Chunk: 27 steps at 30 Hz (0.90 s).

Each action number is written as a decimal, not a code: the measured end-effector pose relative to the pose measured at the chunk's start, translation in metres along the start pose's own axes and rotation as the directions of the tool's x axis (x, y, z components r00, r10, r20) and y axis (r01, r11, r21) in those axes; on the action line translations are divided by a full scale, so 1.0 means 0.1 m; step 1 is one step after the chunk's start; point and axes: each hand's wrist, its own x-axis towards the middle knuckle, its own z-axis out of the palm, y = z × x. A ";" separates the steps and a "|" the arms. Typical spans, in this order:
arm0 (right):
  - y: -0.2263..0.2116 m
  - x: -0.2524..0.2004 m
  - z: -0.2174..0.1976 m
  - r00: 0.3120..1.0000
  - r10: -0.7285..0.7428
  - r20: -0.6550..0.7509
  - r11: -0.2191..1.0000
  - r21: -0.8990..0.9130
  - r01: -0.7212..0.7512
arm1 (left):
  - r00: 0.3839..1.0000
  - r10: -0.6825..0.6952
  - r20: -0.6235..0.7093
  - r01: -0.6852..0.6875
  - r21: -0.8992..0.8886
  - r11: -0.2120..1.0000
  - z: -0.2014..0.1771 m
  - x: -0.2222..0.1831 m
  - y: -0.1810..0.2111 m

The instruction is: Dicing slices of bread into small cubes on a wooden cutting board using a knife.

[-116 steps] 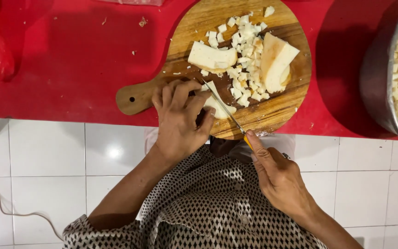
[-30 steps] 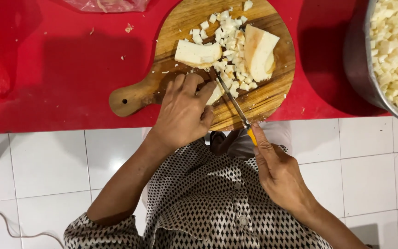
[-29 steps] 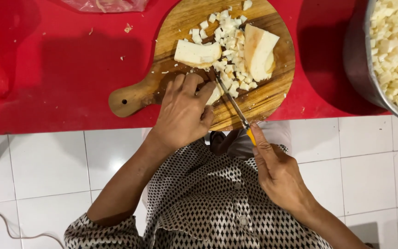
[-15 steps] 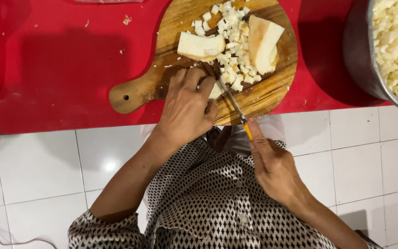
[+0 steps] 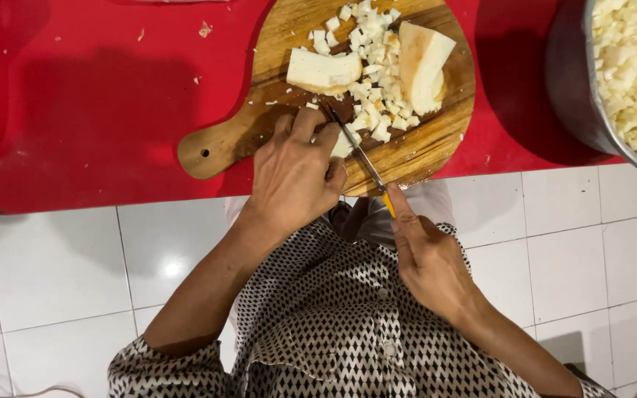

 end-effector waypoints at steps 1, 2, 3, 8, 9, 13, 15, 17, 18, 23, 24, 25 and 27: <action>0.01 0.01 0.00 1.000 0.014 -0.005 0.999 0.049 -0.014 | 0.999 -0.029 0.019 0.029 0.007 1.000 -0.02 -0.01 0.02; 0.02 0.03 -0.01 1.000 0.028 -0.009 0.995 0.097 -0.027 | 0.998 -0.059 0.037 0.058 0.014 0.998 -0.05 -0.02 0.03; 0.03 0.01 0.00 1.000 0.025 -0.013 0.995 0.096 -0.024 | 0.998 -0.056 0.033 0.055 0.016 0.998 -0.08 -0.02 0.03; 0.08 -0.13 0.01 0.999 0.040 0.008 0.995 0.091 -0.040 | 0.992 -0.113 0.064 0.112 0.015 0.994 -0.10 -0.07 0.03; 0.02 -0.12 0.00 0.999 0.040 0.008 0.995 0.091 -0.041 | 0.992 -0.113 0.064 0.112 0.015 0.994 -0.07 -0.07 0.02; -0.08 -0.03 0.01 0.998 0.037 0.054 0.998 0.056 -0.040 | 0.993 -0.113 0.024 0.112 0.018 0.994 -0.01 -0.07 0.01; -0.05 0.00 0.04 0.999 0.006 0.035 0.999 0.036 -0.008 | 0.993 -0.115 0.014 0.115 0.017 0.993 0.05 -0.07 0.02; 0.01 0.01 0.06 1.000 0.013 0.011 0.992 0.123 -0.014 | 0.988 -0.150 -0.032 0.150 -0.008 0.989 0.15 -0.09 0.01; 0.00 0.01 0.05 1.000 0.009 0.009 0.992 0.123 -0.010 | 0.988 -0.150 -0.036 0.150 -0.006 0.989 0.18 -0.07 0.01; -0.01 -0.07 -0.03 1.000 0.018 0.000 0.997 0.071 -0.018 | 0.980 -0.178 -0.095 0.174 -0.049 0.984 0.27 -0.08 0.00; -0.01 -0.08 -0.03 1.000 0.019 0.000 0.997 0.070 -0.019 | 0.980 -0.177 -0.094 0.173 -0.050 0.984 0.25 -0.09 0.02; -0.01 -0.10 -0.03 0.999 0.044 0.023 0.997 0.064 -0.045 | 0.980 -0.173 -0.099 0.168 -0.061 0.984 0.23 -0.09 0.03; -0.01 -0.07 -0.01 0.996 0.070 0.047 0.996 0.059 -0.072 | 0.980 -0.171 -0.101 0.164 -0.071 0.984 0.22 -0.09 0.01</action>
